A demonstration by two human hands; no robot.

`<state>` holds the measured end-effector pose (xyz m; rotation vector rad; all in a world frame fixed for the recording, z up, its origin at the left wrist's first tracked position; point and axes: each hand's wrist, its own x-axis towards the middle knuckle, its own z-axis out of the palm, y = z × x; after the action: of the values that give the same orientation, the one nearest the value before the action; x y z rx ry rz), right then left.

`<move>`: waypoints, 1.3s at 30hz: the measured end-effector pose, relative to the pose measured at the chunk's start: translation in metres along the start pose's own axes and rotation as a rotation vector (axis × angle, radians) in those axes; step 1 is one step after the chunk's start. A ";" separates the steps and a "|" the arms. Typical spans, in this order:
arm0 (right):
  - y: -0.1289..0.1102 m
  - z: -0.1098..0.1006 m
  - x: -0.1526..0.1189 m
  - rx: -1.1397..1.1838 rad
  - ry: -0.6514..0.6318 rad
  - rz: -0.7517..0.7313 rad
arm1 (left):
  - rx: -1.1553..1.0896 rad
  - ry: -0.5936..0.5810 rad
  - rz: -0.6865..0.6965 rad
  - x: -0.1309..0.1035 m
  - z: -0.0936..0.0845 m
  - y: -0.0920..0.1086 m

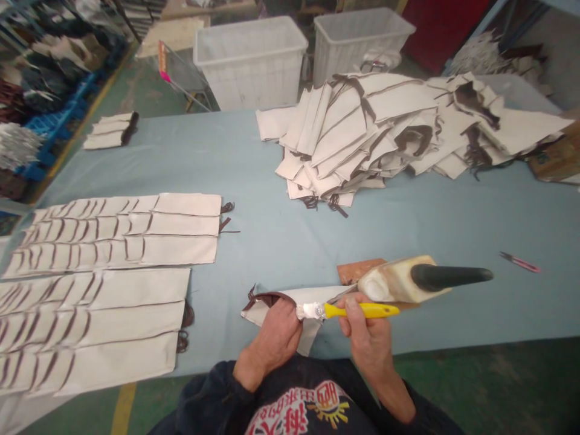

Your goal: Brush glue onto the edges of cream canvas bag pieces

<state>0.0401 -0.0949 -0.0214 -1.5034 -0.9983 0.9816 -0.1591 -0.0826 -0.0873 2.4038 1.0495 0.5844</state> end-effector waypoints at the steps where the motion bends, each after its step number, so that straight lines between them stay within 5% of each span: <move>1: 0.003 -0.001 -0.003 -0.024 -0.015 -0.015 | -0.015 0.001 0.005 0.001 -0.001 0.001; 6: 0.002 -0.007 -0.007 -0.088 -0.084 -0.081 | -0.110 0.028 0.021 0.004 -0.008 0.002; 10: -0.005 -0.005 -0.002 -0.021 0.083 -0.134 | -0.108 0.034 0.036 0.006 -0.011 0.001; 15: 0.000 0.000 -0.012 -0.100 -0.097 -0.110 | -0.109 0.081 0.014 0.005 -0.008 -0.002; 20: -0.003 0.005 -0.002 0.051 0.059 -0.093 | -0.062 0.094 0.023 0.006 -0.008 -0.001; 34: -0.006 0.003 0.009 -0.094 0.003 -0.114 | -0.076 0.139 0.041 0.010 -0.014 0.003; 39: -0.007 -0.010 0.017 -0.215 0.109 -0.244 | -0.076 0.121 0.019 0.007 -0.013 0.003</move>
<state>0.0546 -0.0817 -0.0147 -1.5477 -1.2048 0.6294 -0.1597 -0.0758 -0.0737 2.3389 1.0354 0.7706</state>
